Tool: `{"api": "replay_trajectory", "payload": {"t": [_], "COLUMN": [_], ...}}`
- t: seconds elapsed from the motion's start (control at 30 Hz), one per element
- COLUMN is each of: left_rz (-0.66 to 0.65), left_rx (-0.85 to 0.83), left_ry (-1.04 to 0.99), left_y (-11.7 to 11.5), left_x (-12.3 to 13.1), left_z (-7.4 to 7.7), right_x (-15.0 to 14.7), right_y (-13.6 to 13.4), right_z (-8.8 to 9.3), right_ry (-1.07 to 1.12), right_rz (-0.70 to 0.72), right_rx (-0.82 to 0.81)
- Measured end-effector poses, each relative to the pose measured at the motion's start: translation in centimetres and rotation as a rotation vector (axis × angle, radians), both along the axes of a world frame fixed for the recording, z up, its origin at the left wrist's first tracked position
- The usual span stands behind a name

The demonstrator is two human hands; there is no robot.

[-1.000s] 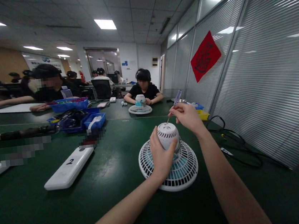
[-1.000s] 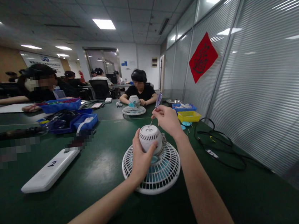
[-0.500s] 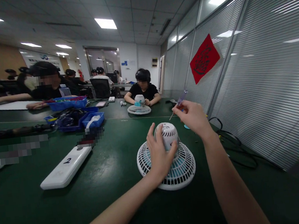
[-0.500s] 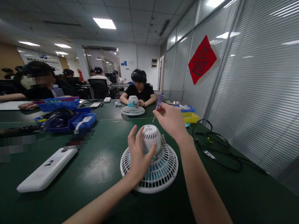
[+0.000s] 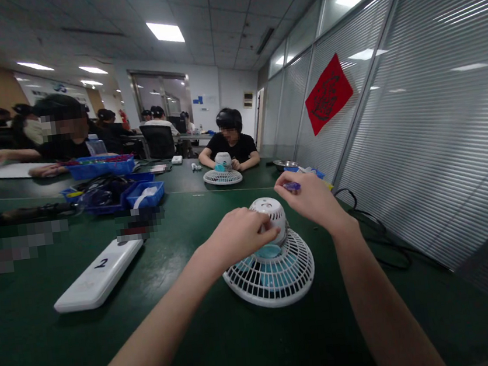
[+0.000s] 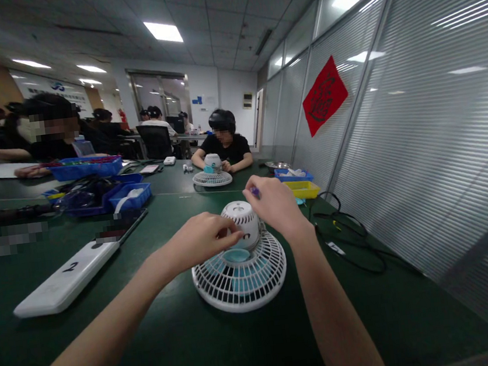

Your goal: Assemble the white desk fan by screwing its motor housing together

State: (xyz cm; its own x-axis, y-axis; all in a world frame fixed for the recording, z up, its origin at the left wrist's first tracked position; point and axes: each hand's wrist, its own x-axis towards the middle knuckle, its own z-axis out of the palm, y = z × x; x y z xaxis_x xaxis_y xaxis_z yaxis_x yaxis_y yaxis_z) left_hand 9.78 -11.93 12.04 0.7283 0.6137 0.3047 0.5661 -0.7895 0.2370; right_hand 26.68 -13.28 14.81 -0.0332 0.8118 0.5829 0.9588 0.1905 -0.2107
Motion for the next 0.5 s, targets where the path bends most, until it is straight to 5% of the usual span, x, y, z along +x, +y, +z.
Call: {"api": "replay_trajectory", "payload": {"t": [0.27,0.5], "left_rz": [0.004,-0.076], "left_rx": [-0.149,-0.276], "left_ry": [0.296,0.056], "left_y": [0.5,1.7], "left_x": [0.3,-0.4], "left_z": [-1.1,-1.0], "right_x": [-0.7,-0.3], "right_y": [0.0,0.2], "right_z": [0.0,0.1], "right_ry": [-0.023,0.1], "right_rz": [0.013,0.051], "right_rx": [-0.128,-0.074]}}
